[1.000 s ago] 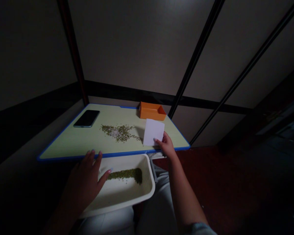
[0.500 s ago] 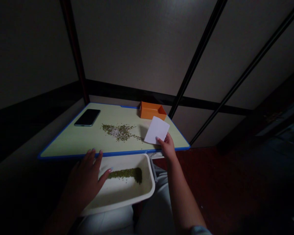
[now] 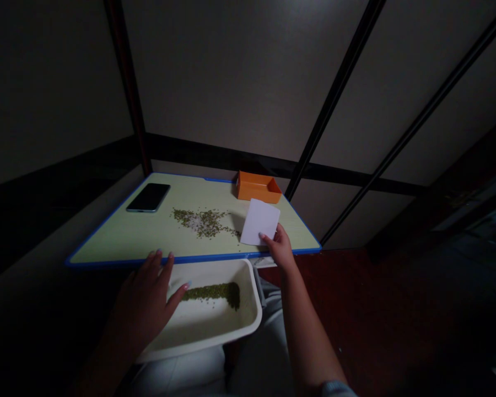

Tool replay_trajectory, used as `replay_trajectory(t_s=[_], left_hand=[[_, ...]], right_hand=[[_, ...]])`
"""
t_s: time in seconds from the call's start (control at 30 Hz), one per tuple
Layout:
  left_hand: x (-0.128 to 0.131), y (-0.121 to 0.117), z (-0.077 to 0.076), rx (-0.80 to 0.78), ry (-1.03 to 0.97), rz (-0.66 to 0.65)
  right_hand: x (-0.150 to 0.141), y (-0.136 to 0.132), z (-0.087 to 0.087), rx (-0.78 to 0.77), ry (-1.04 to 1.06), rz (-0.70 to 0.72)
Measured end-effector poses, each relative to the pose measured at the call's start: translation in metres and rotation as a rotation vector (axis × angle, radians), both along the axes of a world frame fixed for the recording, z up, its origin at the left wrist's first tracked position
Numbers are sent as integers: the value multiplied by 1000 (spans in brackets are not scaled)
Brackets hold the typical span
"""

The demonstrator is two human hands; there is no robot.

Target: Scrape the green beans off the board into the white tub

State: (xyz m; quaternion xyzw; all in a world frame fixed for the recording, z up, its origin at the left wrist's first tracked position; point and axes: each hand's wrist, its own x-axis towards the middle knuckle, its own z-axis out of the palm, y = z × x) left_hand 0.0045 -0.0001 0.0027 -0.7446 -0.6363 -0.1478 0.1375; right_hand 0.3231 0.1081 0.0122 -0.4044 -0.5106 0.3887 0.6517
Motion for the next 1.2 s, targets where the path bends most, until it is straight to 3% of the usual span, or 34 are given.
replay_trajectory(t_s=[0.57, 1.2], left_hand=[[1, -1, 1, 1, -10, 4], [2, -2, 4, -8, -23, 6]], right_hand=[[-4, -9, 4, -21, -40, 98], [-45, -26, -18, -24, -21, -38]])
